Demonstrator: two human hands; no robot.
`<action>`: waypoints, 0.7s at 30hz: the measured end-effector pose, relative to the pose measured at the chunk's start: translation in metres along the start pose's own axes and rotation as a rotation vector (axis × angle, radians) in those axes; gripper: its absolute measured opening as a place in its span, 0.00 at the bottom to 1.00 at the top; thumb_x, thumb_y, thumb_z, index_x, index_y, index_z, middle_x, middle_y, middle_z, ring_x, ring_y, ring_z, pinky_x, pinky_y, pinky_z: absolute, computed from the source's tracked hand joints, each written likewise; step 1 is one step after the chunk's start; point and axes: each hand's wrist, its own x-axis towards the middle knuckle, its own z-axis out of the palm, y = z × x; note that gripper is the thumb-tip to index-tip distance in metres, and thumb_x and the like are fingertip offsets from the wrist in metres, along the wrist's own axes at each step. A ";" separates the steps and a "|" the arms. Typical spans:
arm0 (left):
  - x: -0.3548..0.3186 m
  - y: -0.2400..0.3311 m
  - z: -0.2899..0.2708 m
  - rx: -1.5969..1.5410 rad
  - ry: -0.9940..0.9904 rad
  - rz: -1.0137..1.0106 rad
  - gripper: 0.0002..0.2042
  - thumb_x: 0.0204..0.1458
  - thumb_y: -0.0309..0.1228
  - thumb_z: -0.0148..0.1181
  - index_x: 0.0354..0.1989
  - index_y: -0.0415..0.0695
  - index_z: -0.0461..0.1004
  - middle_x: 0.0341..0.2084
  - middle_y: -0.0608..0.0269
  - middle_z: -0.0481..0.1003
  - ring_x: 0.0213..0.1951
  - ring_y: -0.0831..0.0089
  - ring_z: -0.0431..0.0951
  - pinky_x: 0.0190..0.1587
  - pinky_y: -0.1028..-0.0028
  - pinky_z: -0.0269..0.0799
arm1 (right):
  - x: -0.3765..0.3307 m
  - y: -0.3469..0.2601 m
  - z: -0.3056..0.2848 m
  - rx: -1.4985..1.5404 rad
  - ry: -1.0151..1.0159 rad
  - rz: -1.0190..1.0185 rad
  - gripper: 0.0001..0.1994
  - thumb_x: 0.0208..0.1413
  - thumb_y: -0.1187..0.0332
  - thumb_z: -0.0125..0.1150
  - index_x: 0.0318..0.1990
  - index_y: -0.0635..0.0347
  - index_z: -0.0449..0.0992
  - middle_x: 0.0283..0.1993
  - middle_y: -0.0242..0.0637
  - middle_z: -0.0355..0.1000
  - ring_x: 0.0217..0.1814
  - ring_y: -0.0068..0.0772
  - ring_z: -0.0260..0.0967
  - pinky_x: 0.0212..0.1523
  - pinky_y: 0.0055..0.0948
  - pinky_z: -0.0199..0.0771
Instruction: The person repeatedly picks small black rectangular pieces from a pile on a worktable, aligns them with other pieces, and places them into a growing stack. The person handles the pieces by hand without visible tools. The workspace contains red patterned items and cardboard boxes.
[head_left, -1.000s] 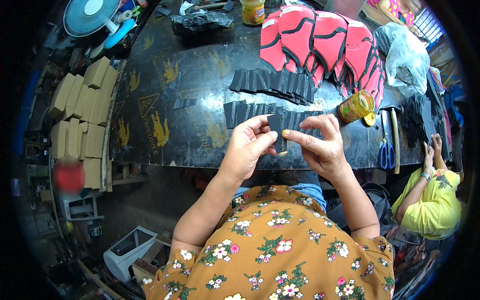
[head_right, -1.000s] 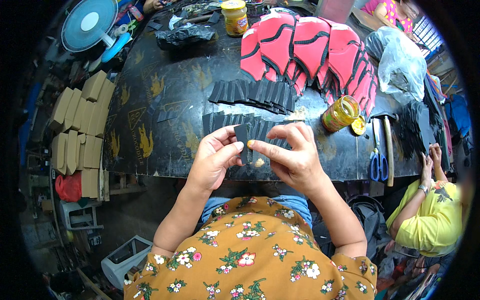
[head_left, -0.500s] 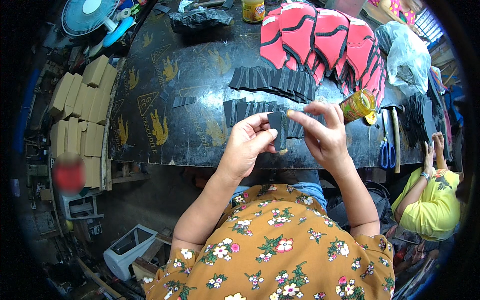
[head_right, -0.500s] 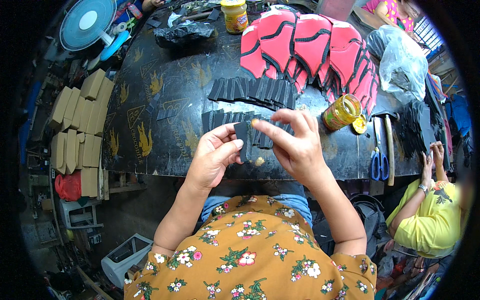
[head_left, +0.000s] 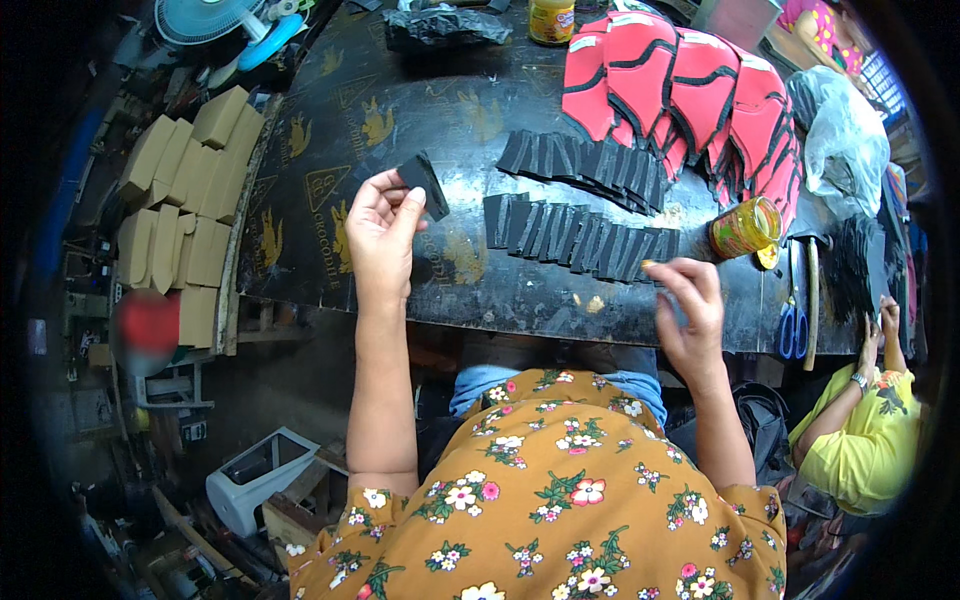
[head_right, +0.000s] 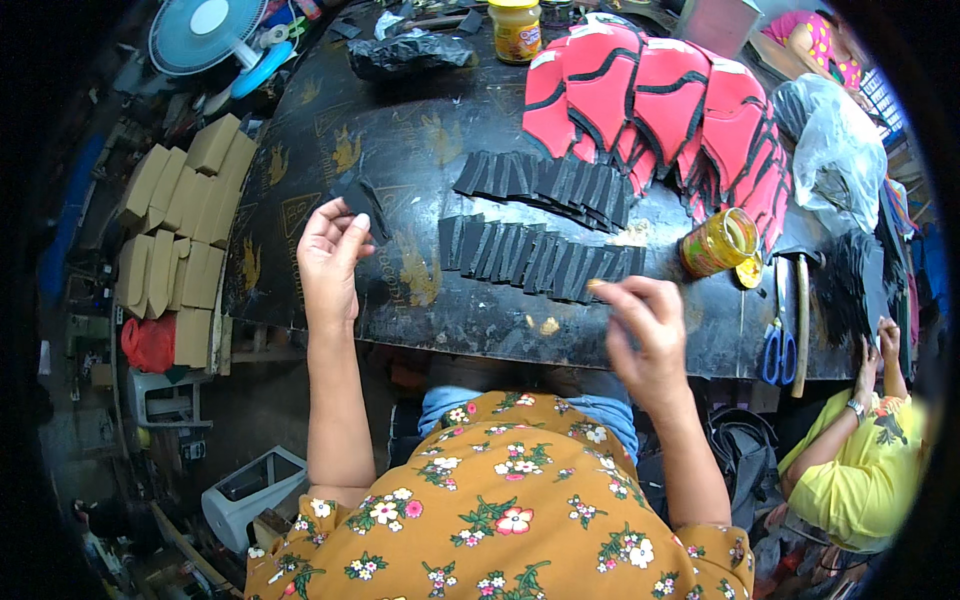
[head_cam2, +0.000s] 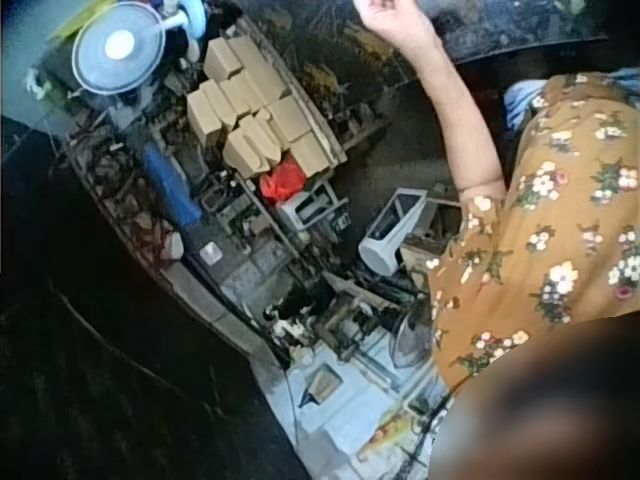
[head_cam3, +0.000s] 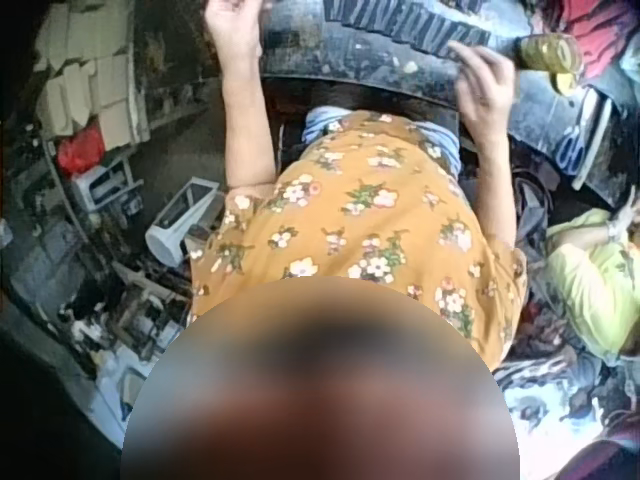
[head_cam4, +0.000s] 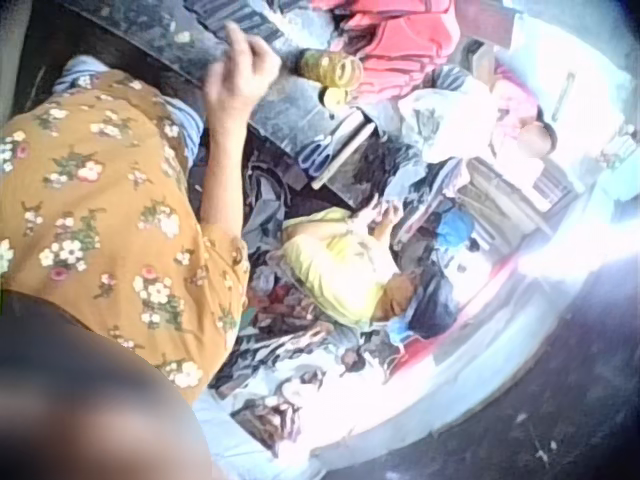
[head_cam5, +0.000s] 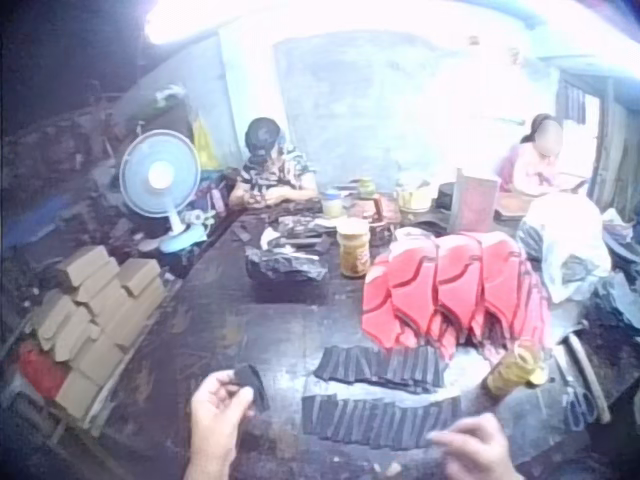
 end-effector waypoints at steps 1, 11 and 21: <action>0.002 -0.004 -0.006 0.072 -0.022 -0.059 0.14 0.63 0.23 0.70 0.55 0.39 0.77 0.38 0.67 0.81 0.35 0.83 0.80 0.36 0.80 0.79 | -0.006 0.009 -0.004 -0.026 0.015 0.039 0.25 0.50 0.85 0.64 0.57 0.57 0.85 0.50 0.43 0.74 0.52 0.47 0.73 0.56 0.40 0.75; -0.003 -0.052 0.032 0.360 -0.301 -0.088 0.13 0.60 0.21 0.69 0.54 0.36 0.81 0.36 0.68 0.81 0.36 0.83 0.79 0.43 0.79 0.78 | -0.038 0.042 0.006 -0.018 0.086 0.192 0.23 0.58 0.83 0.65 0.62 0.61 0.81 0.53 0.45 0.74 0.55 0.44 0.74 0.59 0.38 0.75; -0.009 -0.044 0.049 0.637 -0.231 0.098 0.14 0.56 0.22 0.72 0.50 0.38 0.82 0.35 0.61 0.81 0.32 0.75 0.81 0.39 0.73 0.79 | -0.036 0.039 0.006 -0.044 0.073 0.173 0.23 0.58 0.81 0.66 0.63 0.62 0.80 0.52 0.45 0.74 0.55 0.45 0.74 0.60 0.39 0.74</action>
